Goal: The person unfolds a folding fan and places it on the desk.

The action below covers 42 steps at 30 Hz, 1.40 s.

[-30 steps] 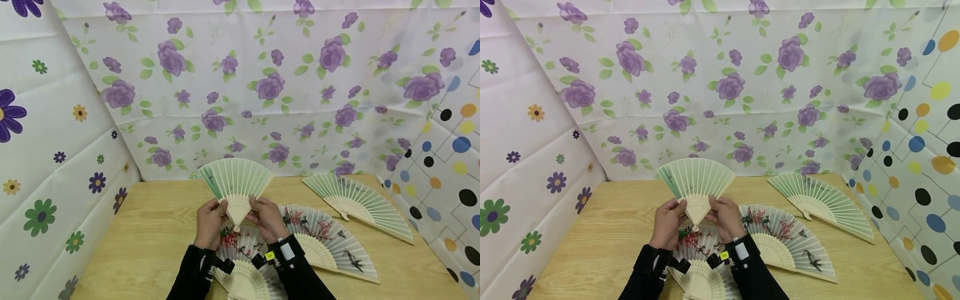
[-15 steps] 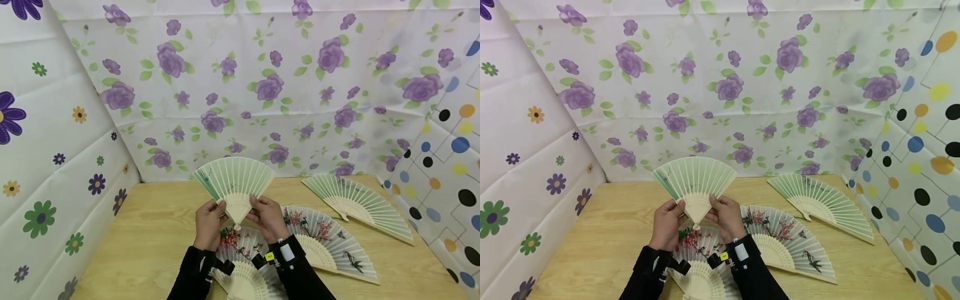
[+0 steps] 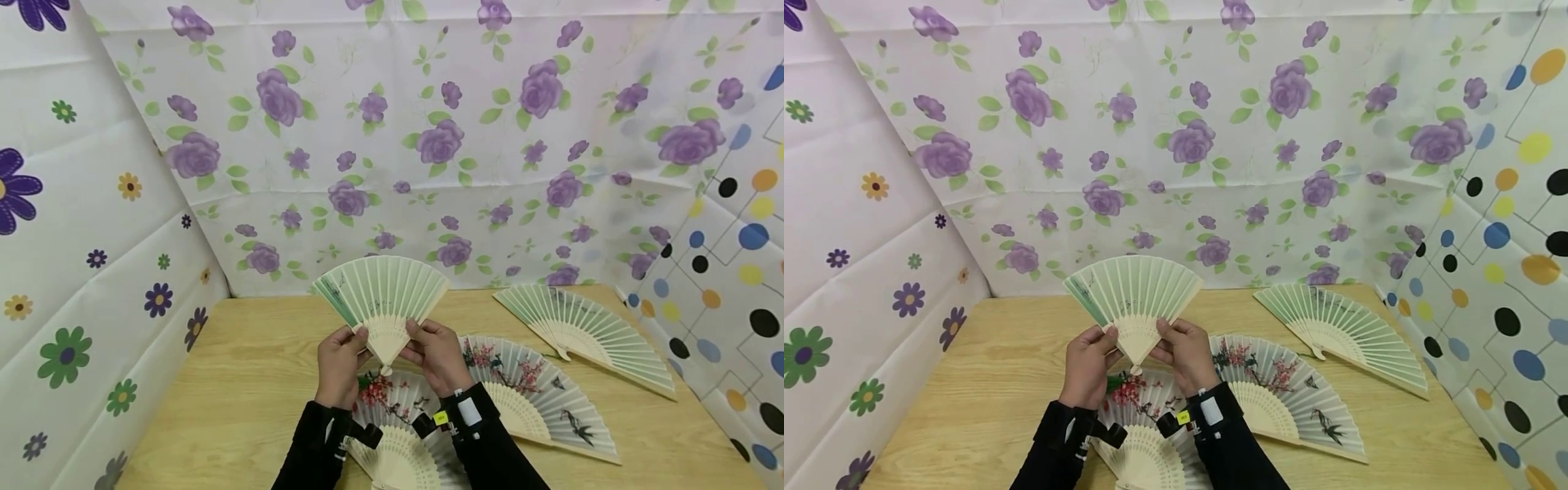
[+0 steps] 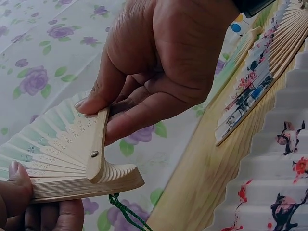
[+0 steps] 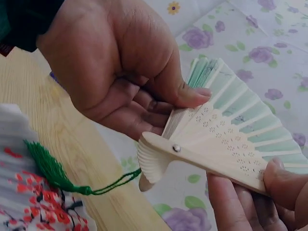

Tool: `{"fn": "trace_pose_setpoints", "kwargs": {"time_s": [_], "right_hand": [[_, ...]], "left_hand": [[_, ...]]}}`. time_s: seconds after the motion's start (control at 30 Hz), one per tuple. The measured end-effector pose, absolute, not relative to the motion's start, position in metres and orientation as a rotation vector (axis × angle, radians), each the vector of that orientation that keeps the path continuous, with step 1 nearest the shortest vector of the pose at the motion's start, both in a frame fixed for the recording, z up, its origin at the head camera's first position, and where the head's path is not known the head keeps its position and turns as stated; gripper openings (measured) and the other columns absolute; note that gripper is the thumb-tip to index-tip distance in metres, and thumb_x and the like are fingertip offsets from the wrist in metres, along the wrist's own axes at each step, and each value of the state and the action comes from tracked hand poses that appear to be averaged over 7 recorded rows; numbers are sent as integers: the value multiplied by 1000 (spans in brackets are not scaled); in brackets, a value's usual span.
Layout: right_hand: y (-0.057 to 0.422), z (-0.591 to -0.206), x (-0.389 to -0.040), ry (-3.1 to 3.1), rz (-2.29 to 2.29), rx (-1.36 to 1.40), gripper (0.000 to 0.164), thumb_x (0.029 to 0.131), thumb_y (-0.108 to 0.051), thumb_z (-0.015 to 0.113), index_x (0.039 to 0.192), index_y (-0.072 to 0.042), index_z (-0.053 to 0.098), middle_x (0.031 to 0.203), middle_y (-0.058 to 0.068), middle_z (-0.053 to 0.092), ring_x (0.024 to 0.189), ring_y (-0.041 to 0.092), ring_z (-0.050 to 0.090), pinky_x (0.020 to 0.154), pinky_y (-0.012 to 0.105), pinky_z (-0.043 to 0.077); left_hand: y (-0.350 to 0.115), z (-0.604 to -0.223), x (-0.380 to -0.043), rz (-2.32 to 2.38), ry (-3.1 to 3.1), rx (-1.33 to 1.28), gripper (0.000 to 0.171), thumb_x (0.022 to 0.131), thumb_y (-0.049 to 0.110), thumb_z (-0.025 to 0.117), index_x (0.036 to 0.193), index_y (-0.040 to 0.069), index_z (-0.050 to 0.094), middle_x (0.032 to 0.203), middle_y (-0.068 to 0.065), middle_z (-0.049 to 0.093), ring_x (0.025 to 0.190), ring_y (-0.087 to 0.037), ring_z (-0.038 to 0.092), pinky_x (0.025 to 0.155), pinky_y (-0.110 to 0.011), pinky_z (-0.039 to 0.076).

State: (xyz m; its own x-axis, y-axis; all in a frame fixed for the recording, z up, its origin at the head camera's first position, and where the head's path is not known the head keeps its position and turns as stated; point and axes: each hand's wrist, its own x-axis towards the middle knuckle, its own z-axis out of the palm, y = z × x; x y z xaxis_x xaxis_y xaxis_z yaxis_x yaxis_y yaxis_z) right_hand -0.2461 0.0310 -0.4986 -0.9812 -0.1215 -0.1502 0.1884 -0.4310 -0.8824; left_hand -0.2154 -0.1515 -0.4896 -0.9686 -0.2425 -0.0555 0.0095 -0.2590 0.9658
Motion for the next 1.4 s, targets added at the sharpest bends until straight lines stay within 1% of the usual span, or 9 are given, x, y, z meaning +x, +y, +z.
{"fn": "trace_pose_setpoints", "kwargs": {"time_s": [0.27, 0.5, 0.6, 0.73, 0.83, 0.97, 1.13, 1.2, 1.4], "right_hand": [[25, -500, -244, 1532, -2551, 154, 24, 120, -19, 62, 119, -1, 78, 102, 4, 74, 88, 11, 78, 87, 26, 72], [24, -503, -245, 1532, -2577, 137, 23, 120, -19, 63, 117, -2, 78, 101, 3, 75, 88, 11, 79, 89, 28, 72], [22, -503, -245, 1520, -2589, 142, 23, 120, -18, 61, 119, -2, 78, 103, 3, 75, 89, 12, 79, 90, 28, 72], [21, -503, -243, 1533, -2592, 142, 29, 121, -21, 60, 128, 3, 73, 105, 4, 74, 90, 11, 79, 90, 26, 72], [21, -503, -243, 1530, -2593, 138, 29, 121, -23, 60, 126, 2, 73, 103, 4, 72, 90, 11, 78, 91, 26, 71], [21, -502, -243, 1509, -2603, 142, 24, 120, -22, 62, 117, -2, 75, 100, 3, 70, 89, 11, 78, 91, 26, 72], [19, -501, -242, 1507, -2608, 174, 23, 120, -21, 62, 117, -1, 75, 102, 4, 72, 89, 12, 79, 90, 27, 72], [18, -501, -241, 1497, -2611, 189, 26, 121, -21, 61, 125, 0, 74, 105, 3, 73, 91, 11, 79, 91, 26, 71], [18, -502, -241, 1472, -2639, 186, 41, 123, -22, 55, 150, 7, 65, 111, 2, 77, 100, 10, 81, 96, 23, 70]], "left_hand": [[-153, -490, -216, -2343, -1782, 322, 30, 119, 9, 61, 142, -8, 71, 119, -5, 72, 110, -13, 75, 98, -36, 69], [-153, -489, -214, -2346, -1787, 320, 32, 120, 10, 60, 145, -8, 69, 121, -7, 72, 112, -13, 75, 102, -37, 68], [-152, -489, -214, -2337, -1772, 309, 33, 120, 10, 60, 145, -9, 69, 120, -7, 73, 109, -12, 76, 99, -34, 69], [-151, -490, -216, -2344, -1738, 293, 20, 119, 11, 62, 119, -5, 73, 110, -5, 68, 107, -14, 75, 97, -35, 68], [-152, -491, -217, -2352, -1719, 294, 18, 119, 10, 62, 106, 0, 69, 107, -5, 66, 108, -17, 74, 99, -38, 68], [-152, -491, -217, -2356, -1706, 308, 17, 119, 10, 62, 105, 1, 68, 109, -5, 67, 110, -17, 75, 102, -40, 69], [-152, -491, -216, -2354, -1696, 315, 19, 119, 10, 63, 101, 3, 66, 107, -5, 66, 110, -17, 75, 103, -41, 69], [-153, -490, -216, -2357, -1684, 314, 19, 119, 11, 62, 103, 3, 68, 109, -5, 67, 111, -17, 76, 105, -41, 69], [-154, -489, -218, -2385, -1644, 321, 26, 118, 7, 62, 92, 5, 59, 104, -6, 66, 106, -18, 77, 108, -41, 69]]}}
